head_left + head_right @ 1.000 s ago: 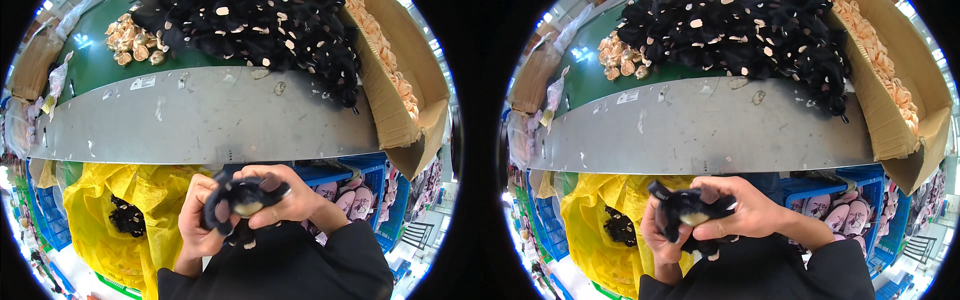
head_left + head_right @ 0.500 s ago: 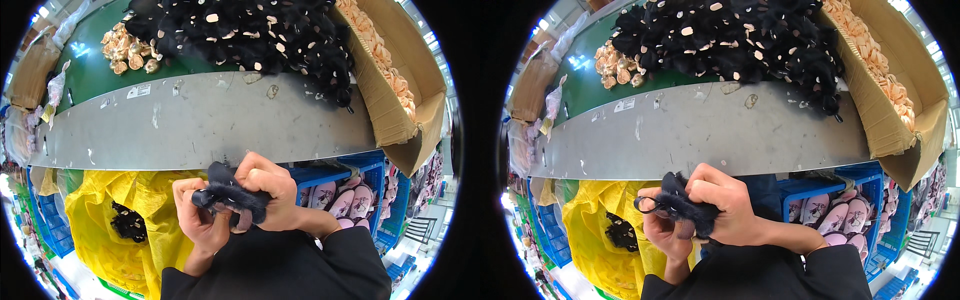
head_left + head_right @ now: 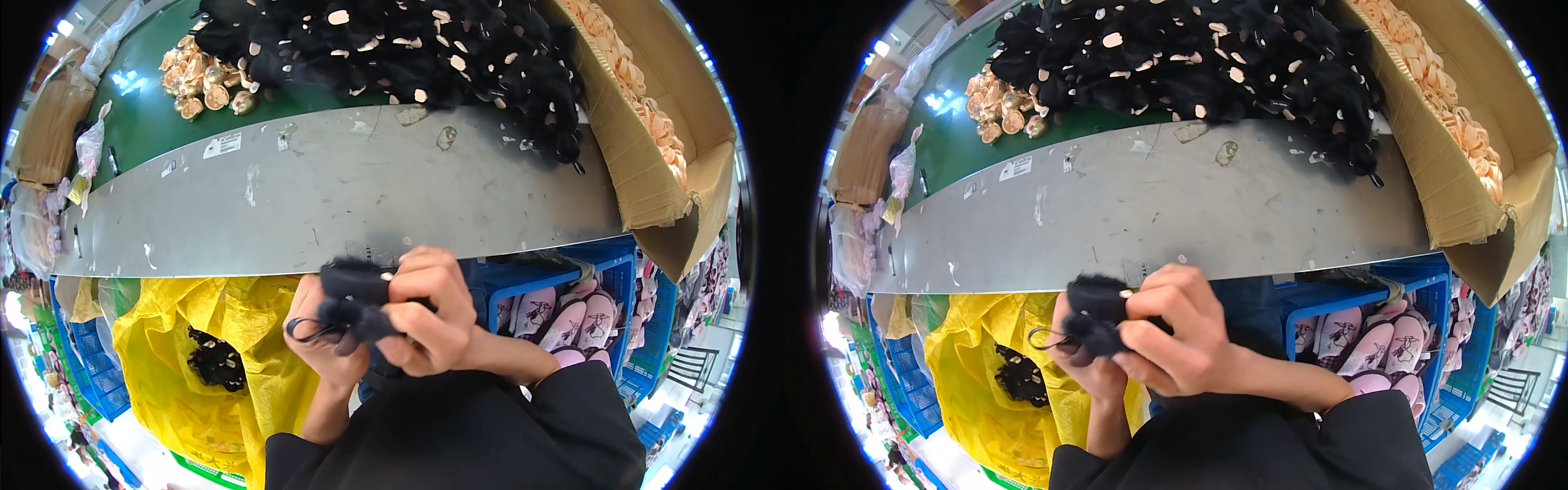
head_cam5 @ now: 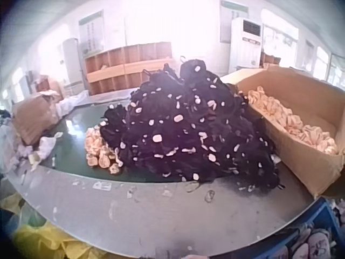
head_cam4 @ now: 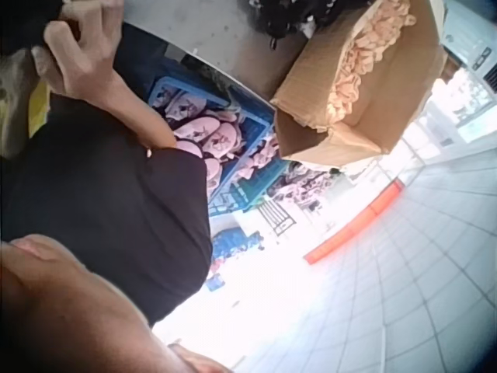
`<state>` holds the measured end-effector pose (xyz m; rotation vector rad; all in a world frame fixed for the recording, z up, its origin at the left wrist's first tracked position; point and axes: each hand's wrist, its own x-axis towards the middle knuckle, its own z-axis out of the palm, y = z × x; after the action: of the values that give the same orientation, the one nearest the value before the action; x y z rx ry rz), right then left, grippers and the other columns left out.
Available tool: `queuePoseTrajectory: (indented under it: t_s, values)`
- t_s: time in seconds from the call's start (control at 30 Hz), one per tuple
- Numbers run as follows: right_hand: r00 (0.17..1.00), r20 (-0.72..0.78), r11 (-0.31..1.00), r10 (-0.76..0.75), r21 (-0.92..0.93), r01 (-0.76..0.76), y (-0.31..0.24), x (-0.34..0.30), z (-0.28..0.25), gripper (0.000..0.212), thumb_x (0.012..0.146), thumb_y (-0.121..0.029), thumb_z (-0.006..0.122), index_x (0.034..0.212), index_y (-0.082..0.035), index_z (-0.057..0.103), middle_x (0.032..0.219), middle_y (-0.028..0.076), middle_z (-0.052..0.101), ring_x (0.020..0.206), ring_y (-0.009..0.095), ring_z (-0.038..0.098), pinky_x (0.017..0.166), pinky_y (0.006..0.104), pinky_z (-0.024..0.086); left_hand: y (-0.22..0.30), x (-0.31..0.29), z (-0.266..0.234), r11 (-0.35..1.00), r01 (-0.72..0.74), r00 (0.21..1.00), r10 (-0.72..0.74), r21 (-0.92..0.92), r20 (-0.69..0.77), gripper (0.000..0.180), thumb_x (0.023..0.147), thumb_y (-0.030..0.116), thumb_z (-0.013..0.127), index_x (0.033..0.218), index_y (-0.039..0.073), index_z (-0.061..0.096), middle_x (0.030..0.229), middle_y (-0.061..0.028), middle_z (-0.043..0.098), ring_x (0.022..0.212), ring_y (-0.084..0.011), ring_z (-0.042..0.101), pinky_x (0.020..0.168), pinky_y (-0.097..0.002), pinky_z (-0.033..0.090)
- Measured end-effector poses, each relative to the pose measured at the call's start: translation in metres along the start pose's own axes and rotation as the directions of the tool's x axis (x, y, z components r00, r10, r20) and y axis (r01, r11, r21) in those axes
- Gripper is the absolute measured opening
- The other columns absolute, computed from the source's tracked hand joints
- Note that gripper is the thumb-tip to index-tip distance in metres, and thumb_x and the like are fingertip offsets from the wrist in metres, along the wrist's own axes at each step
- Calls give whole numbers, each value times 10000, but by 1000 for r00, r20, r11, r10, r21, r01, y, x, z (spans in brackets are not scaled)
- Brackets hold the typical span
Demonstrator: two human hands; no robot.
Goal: The person repeatedly picks up black fuzzy hair scrunchies and beige plastic hair clips from a table and a cardboard box. They attach the clips to the scrunchies by hand and place the finished items into a yellow bag. The process is repetitive and continuous throughout the clip.
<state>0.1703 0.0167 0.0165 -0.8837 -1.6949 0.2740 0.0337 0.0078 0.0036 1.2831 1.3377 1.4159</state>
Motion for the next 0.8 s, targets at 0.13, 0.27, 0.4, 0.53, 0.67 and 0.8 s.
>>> queuePoseTrajectory:
  t_s: [0.13, 0.27, 0.4, 0.53, 0.67, 0.8]
  values:
    - [991, 85, 908, -107, -398, 133, 14, 3, -28, 166, 696, -155, 728, 854, -115, 696, 930, 25, 607, 863, 219, 609, 838, 432, 519, 9, 10, -3, 687, 360, 905, -92, -631, 415, 767, 756, 200, 813, 1389, 8, 427, 1344, -169, 504, 1291, -263, 496, 1086, -413, 400]
    - [938, 265, 882, -225, -353, 312, 22, -4, -39, 57, 782, -129, 703, 836, -140, 711, 988, -21, 621, 991, 149, 643, 971, 421, 491, 18, 12, -2, 895, 311, 881, -145, -319, 450, 803, 811, 70, 787, 1464, 6, 324, 1343, -170, 539, 1201, -210, 551, 1035, -336, 439]
    - [941, 295, 958, -165, -178, 224, 32, 19, -89, 124, 716, -54, 679, 819, -107, 722, 895, 16, 666, 891, 207, 668, 915, 457, 503, 9, 12, 4, 977, 118, 918, -39, -179, 394, 668, 821, -55, 702, 1413, 8, 400, 1235, -161, 618, 1063, -162, 609, 943, -287, 482]
    - [1000, 1, 653, -8, -757, 5, 66, 99, -196, 151, 912, -57, 553, 956, -28, 695, 973, 101, 690, 934, 263, 663, 852, 350, 512, 4, 6, 4, 980, 143, 953, -100, -136, 285, 536, 823, -85, 639, 1331, -16, 479, 1108, -151, 676, 1015, -165, 629, 947, -294, 480]
    - [908, -80, 332, 412, -915, -231, 148, 148, -368, 274, 949, -267, 579, 1081, -48, 679, 1074, 128, 703, 1007, 271, 676, 896, 369, 509, 3, 5, 18, 986, 84, 980, -55, -144, 194, 407, 814, -93, 581, 1213, -28, 543, 1045, -144, 692, 996, -203, 656, 940, -314, 488]
    - [608, -91, 101, 788, -957, -273, 207, 167, -450, 393, 876, -341, 646, 1169, -82, 675, 1142, 174, 701, 1070, 318, 665, 932, 410, 511, 2, 2, 14, 989, 65, 991, -47, -135, 128, 316, 876, 49, 624, 1169, -28, 535, 1025, -135, 663, 959, -191, 618, 923, -317, 484]
